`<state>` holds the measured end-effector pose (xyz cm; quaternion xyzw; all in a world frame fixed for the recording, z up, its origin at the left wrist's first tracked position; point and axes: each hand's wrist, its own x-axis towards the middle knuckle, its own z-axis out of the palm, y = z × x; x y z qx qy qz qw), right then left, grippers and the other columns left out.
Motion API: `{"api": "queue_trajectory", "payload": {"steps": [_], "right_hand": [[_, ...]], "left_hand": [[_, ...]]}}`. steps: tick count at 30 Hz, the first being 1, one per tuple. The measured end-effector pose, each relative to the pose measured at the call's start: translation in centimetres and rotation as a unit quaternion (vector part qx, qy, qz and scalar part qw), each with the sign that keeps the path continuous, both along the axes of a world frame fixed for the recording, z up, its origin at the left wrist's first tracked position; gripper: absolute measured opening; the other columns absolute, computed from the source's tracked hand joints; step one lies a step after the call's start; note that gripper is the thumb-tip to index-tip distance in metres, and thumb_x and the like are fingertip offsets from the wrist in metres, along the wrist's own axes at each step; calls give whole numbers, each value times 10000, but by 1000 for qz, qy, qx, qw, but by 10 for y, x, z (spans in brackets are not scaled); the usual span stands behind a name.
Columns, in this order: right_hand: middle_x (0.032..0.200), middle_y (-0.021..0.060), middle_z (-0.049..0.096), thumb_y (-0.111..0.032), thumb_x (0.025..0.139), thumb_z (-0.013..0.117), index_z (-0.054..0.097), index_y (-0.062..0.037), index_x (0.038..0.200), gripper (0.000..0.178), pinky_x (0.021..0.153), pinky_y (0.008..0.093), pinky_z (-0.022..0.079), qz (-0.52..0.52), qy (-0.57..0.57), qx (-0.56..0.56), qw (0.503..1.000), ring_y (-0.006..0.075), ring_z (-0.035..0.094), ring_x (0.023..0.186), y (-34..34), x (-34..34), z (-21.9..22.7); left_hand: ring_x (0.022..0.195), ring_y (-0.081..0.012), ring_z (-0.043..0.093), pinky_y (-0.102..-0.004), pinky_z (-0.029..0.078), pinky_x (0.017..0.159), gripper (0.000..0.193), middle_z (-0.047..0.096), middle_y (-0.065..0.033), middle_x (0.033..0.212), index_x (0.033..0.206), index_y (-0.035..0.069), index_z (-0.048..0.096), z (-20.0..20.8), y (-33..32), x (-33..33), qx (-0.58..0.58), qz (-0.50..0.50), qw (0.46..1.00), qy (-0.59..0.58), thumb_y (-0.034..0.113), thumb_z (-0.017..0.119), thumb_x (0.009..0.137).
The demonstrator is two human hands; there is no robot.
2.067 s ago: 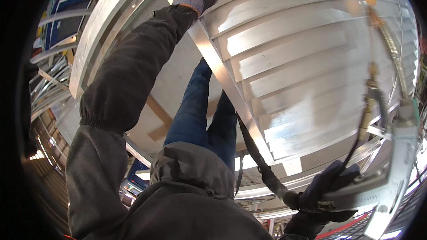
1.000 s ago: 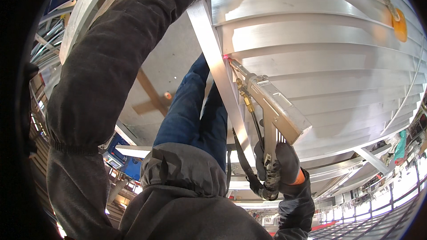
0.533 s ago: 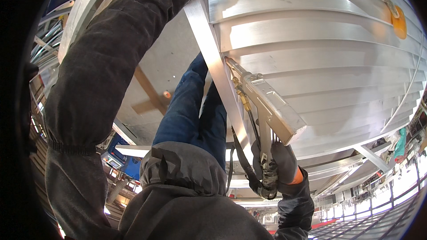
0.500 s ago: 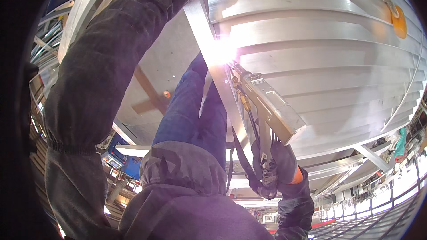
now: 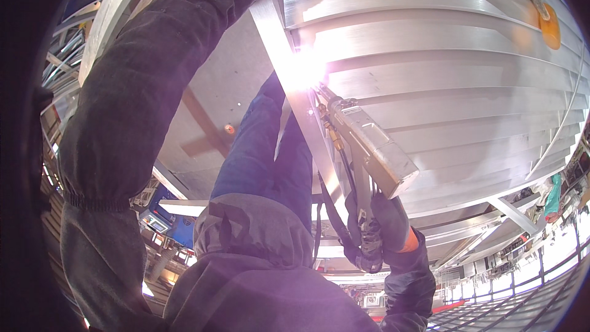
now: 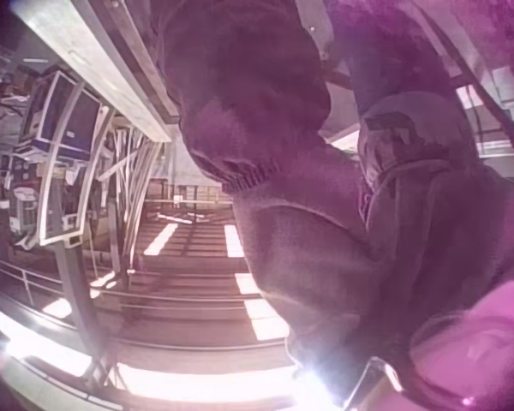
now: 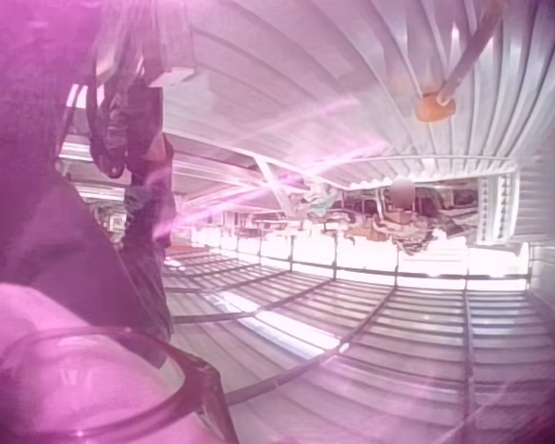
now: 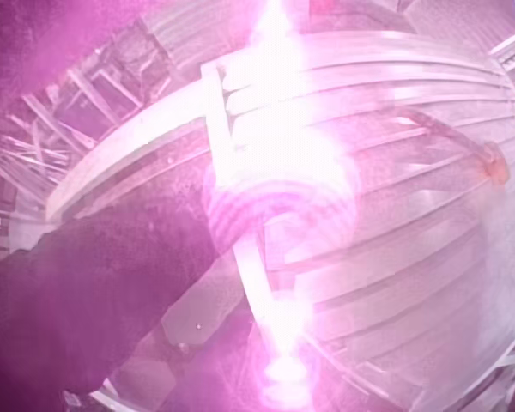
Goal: The person welds a metal frame using a handheld welding torch, then uses a hammer to tap the welded area. They handle metal bars and a welding torch while working on a large metal structure in a workshop.
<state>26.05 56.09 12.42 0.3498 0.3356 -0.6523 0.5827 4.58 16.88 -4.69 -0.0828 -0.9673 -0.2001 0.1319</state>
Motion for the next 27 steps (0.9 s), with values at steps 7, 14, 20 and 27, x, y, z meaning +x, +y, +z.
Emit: {"api": "queue_trajectory", "payload": {"steps": [7,14,20,27], "right_hand": [[885,106,618,-515,978,594,546,10,1186,568,490,282,502,-6,-19,32,999,171,633,612,0,3,3],[962,114,611,-490,985,598,518,13,1247,573,530,292,526,-56,-34,-9,998,180,646,714,4,12,1],[801,86,637,-503,962,640,570,-7,1131,528,493,291,503,0,-57,2,998,176,632,558,10,11,1],[808,113,618,-547,975,588,550,25,1132,595,464,285,512,14,-45,34,998,186,636,600,9,15,6]], "left_hand": [[1133,-400,568,-491,442,995,359,607,-185,1180,1182,85,603,-1,0,0,-2,3,1000,2,240,645,861],[1131,-401,568,-492,443,991,360,607,-185,1179,1181,85,602,-1,1,0,-3,4,1000,3,240,648,859],[1130,-402,569,-493,445,988,361,607,-186,1178,1180,85,602,-1,0,0,-2,3,1000,4,240,651,857],[1129,-403,569,-494,446,984,362,608,-186,1177,1179,85,602,-1,0,0,-2,6,1000,5,241,654,856]]}}
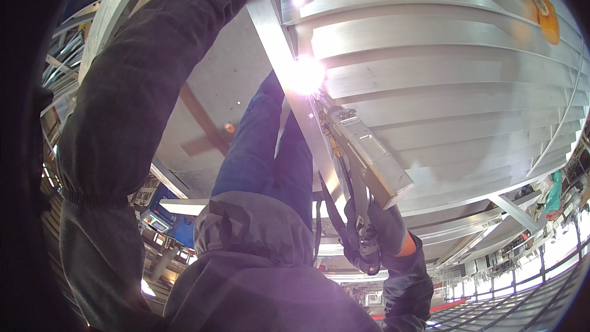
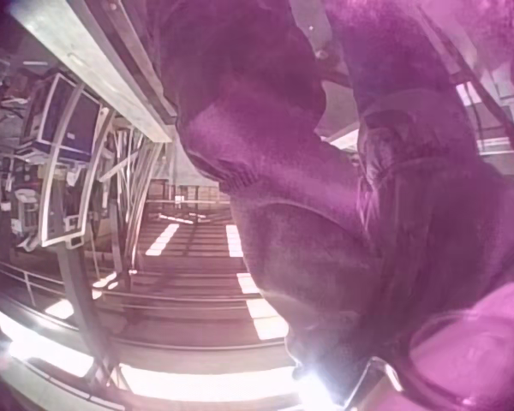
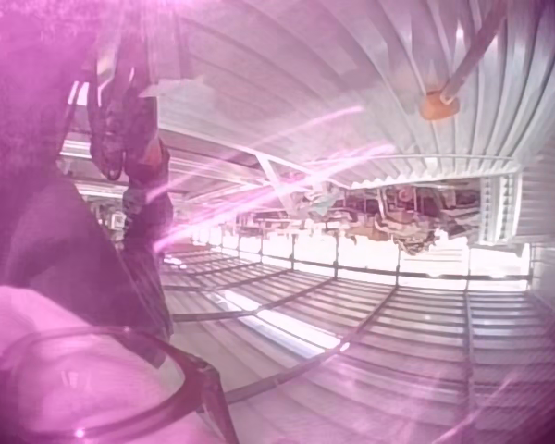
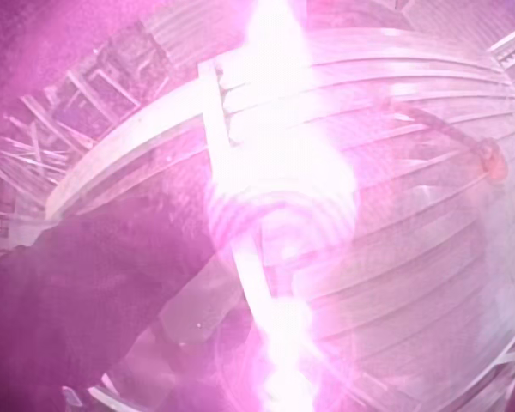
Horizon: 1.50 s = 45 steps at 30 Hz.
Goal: The person welds a metal frame using a handheld welding torch, then uses a hammer to tap the welded area. They handle metal bars and a welding torch while working on a large metal structure in a workshop.
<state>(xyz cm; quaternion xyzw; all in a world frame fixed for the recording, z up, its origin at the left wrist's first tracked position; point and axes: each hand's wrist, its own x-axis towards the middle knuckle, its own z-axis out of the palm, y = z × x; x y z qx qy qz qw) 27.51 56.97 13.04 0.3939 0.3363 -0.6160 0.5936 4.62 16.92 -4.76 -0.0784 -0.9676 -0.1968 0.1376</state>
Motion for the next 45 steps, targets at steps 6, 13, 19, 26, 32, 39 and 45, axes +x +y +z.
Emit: {"api": "queue_trajectory", "payload": {"steps": [6,13,19,26,32,39,45], "right_hand": [[871,120,618,-512,985,597,473,12,1311,630,479,294,523,-29,22,2,999,186,632,602,-7,2,7],[913,109,593,-464,996,608,353,-47,1472,683,486,296,517,-35,-8,-5,999,175,616,620,-2,6,10],[899,94,576,-456,993,616,352,-60,1475,678,490,292,507,-16,-17,6,1000,164,603,622,2,10,15],[884,77,557,-454,984,631,373,-68,1457,663,496,287,496,30,-12,31,999,151,588,624,6,19,17],[899,79,574,-487,950,664,466,-44,1343,624,515,287,509,-38,-65,-36,997,151,598,636,12,30,13],[838,64,573,-534,954,640,497,-16,1256,616,525,285,500,12,0,46,999,152,594,620,7,33,20],[804,56,562,-564,957,622,501,-20,1226,619,515,283,480,-17,-19,39,999,151,586,606,7,40,20]], "left_hand": [[1127,-405,569,-494,447,981,364,608,-186,1177,1178,85,601,1,-1,0,0,0,1000,0,241,657,854],[1126,-406,570,-495,449,977,365,608,-187,1176,1176,84,601,1,-1,1,-2,0,1000,3,241,660,852],[1124,-407,570,-496,450,974,366,608,-187,1175,1175,84,600,2,-2,3,-3,-3,1000,6,241,663,850],[1123,-409,570,-497,452,971,368,608,-188,1175,1174,84,600,3,-3,5,-8,-7,1000,6,241,666,848],[1122,-410,570,-498,453,967,369,608,-188,1174,1173,84,600,3,-2,5,-7,-7,1000,7,241,669,847],[1120,-411,571,-499,455,964,370,609,-188,1173,1172,83,599,3,0,6,-7,-8,1000,10,242,672,845],[1119,-412,571,-499,456,961,372,609,-189,1173,1171,83,599,2,1,5,-8,-9,1000,14,242,675,843]]}}
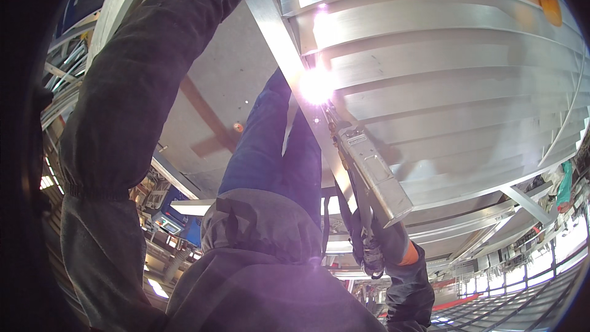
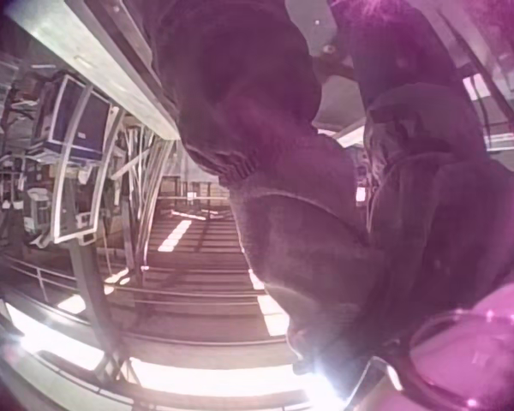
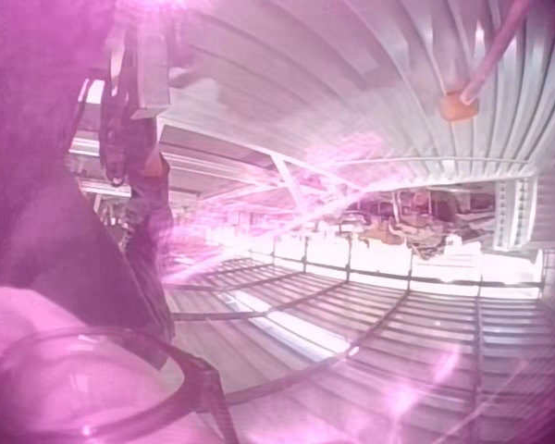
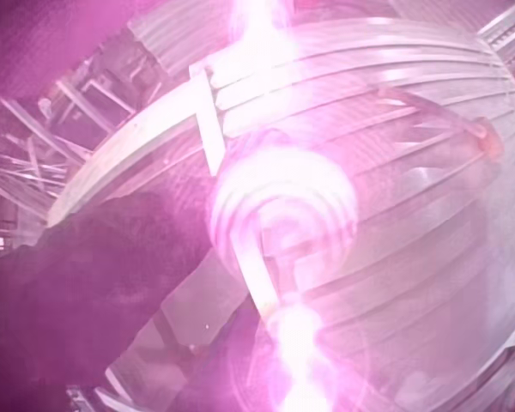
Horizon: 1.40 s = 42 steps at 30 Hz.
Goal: The person welds a metal frame using a handheld welding torch, then uses a hammer to tap the welded area. They handle metal bars and a welding torch while working on a large metal structure in a workshop.
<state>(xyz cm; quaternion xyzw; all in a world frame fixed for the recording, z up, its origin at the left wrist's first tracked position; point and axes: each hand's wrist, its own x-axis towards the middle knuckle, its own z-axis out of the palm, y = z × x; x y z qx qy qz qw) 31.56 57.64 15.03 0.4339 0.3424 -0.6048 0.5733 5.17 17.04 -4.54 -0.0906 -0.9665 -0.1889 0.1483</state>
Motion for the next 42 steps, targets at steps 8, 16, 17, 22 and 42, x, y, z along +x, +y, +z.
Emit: {"api": "queue_trajectory", "payload": {"steps": [8,16,17,22,42], "right_hand": [[771,66,559,-615,950,599,513,-17,1174,644,478,290,449,32,19,23,999,164,573,564,30,24,15],[941,85,648,-495,1038,500,601,12,1125,524,696,314,527,83,64,-27,994,185,650,782,69,26,15],[936,90,644,-507,1028,510,594,10,1117,532,664,316,530,58,50,-50,996,190,652,751,69,23,11],[878,117,628,-559,985,551,558,15,1100,585,499,309,512,-13,18,-96,995,198,628,570,54,10,-5],[588,90,591,-759,902,508,593,-3,904,761,398,268,416,104,74,-22,992,156,539,435,17,-11,-14]], "left_hand": [[1117,-414,571,-500,458,956,374,609,-189,1172,1170,83,598,2,0,-4,-1,-5,1000,15,242,678,841],[1101,-431,571,-514,466,936,380,608,-214,1164,1189,92,587,2,4,-1,0,5,1000,-19,237,686,851],[1100,-430,570,-516,466,934,381,608,-212,1163,1189,95,588,1,4,0,-8,6,1000,-14,234,686,848],[1108,-422,567,-516,466,933,386,610,-202,1159,1193,100,594,-1,4,-1,-21,12,1000,5,222,683,838],[1137,-425,561,-506,471,960,389,598,-208,1200,1186,91,598,-4,0,-4,-13,4,1000,21,230,670,830]]}}
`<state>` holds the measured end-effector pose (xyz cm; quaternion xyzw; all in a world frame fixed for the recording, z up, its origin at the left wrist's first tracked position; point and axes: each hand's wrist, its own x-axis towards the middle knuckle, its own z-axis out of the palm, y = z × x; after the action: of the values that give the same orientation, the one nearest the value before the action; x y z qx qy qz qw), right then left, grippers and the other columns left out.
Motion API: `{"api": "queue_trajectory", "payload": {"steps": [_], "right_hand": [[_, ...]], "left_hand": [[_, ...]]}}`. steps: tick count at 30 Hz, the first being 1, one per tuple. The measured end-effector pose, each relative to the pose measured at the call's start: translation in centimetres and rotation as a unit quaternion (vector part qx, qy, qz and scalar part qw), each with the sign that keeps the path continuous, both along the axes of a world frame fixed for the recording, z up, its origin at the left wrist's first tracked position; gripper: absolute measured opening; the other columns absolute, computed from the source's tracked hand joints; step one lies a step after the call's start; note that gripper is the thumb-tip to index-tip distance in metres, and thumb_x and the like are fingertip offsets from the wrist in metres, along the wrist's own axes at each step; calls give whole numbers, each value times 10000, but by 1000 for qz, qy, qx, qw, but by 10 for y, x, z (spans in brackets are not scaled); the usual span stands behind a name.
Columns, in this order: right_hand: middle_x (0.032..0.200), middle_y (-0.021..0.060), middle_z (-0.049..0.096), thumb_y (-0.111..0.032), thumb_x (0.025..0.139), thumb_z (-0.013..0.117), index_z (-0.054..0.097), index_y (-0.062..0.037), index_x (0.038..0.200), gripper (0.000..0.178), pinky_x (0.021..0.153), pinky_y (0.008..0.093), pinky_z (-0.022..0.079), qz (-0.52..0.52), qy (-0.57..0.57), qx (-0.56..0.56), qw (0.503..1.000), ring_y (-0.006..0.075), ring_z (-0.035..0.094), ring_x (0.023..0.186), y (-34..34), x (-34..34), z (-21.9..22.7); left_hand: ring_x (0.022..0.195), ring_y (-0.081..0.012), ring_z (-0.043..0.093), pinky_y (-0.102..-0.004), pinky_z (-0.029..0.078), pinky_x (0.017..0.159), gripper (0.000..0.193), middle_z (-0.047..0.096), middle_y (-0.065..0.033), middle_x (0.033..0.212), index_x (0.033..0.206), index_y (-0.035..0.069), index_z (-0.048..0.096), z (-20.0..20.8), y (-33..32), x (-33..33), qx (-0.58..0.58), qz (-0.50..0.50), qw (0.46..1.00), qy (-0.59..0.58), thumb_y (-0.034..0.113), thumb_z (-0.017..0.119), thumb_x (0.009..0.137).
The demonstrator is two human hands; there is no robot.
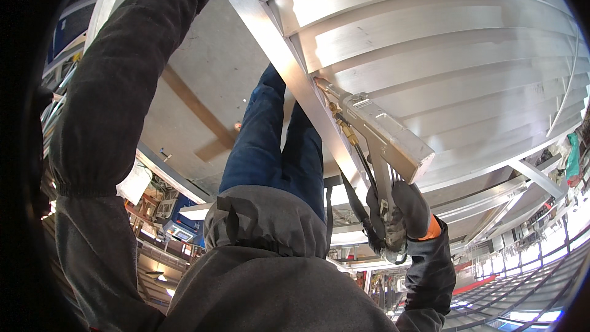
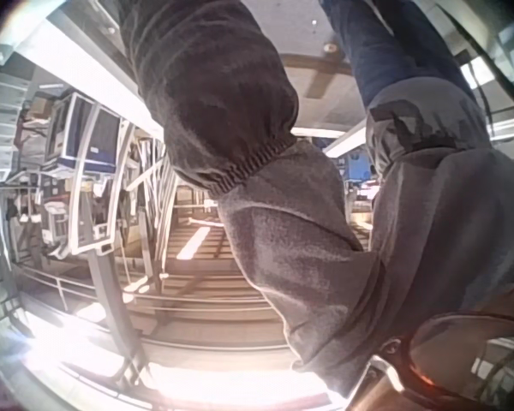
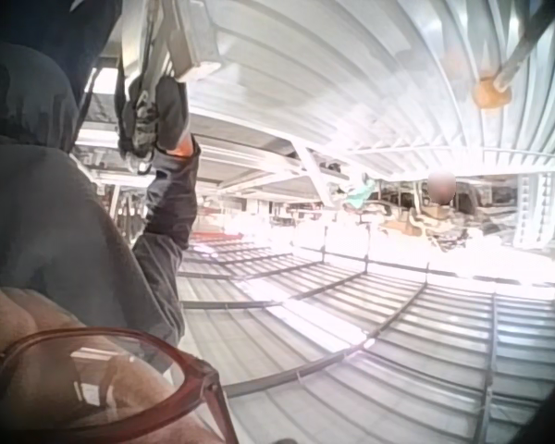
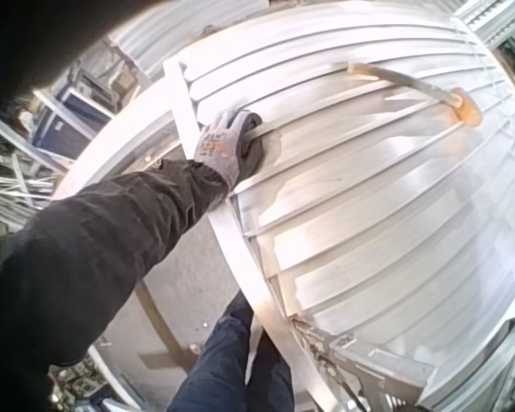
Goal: The person welds a metal frame using a handheld welding torch, then uses a hammer to tap the welded area. They handle metal bars and a welding torch while working on a large metal structure in a workshop.
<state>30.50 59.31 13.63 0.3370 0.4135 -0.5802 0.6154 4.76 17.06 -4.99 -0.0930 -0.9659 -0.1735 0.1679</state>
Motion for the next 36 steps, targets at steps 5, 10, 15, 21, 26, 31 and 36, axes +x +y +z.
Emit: {"api": "queue_trajectory", "payload": {"steps": [5,10,15,21,26,31,36], "right_hand": [[587,98,587,-741,901,523,597,8,909,753,403,275,420,12,21,36,999,158,539,437,-4,-4,3],[614,101,593,-713,914,532,598,15,936,731,415,280,431,5,8,34,999,164,553,458,-1,-2,2],[645,100,600,-683,928,541,597,21,963,708,427,283,442,-5,-8,16,1000,171,567,480,8,5,-1],[698,92,608,-640,947,557,596,25,1006,669,448,288,461,-15,-22,-6,1000,176,591,526,15,11,-5],[749,91,612,-619,954,570,590,20,1043,646,474,296,482,10,2,-27,1000,177,610,573,19,13,-7],[766,95,615,-615,955,575,588,20,1056,643,485,299,491,-18,-31,-39,999,180,615,582,19,15,-7],[783,99,618,-611,956,580,585,19,1069,640,495,303,499,-29,-49,-46,997,183,619,592,21,19,-3]], "left_hand": [[1133,-425,562,-505,472,957,390,599,-209,1200,1187,91,599,-1,1,0,2,-2,1000,-3,231,672,831],[1129,-425,563,-505,474,954,390,599,-209,1199,1189,91,599,-2,1,0,2,-3,1000,-5,231,675,833],[1125,-426,564,-504,475,950,391,599,-209,1198,1191,91,600,-2,1,0,1,-5,1000,-7,231,677,835],[1120,-426,565,-502,476,947,391,599,-210,1198,1193,91,600,-2,1,1,1,-6,1000,-7,232,680,836],[1117,-426,566,-501,478,944,392,600,-210,1197,1195,92,601,-3,2,2,3,-7,1000,-8,232,682,838],[1113,-427,567,-501,479,941,392,600,-210,1196,1196,92,601,-3,3,2,2,-9,1000,-8,232,684,840],[1109,-427,568,-500,480,938,393,600,-211,1196,1198,92,602,-3,4,2,3,-10,1000,-9,233,687,841]]}}
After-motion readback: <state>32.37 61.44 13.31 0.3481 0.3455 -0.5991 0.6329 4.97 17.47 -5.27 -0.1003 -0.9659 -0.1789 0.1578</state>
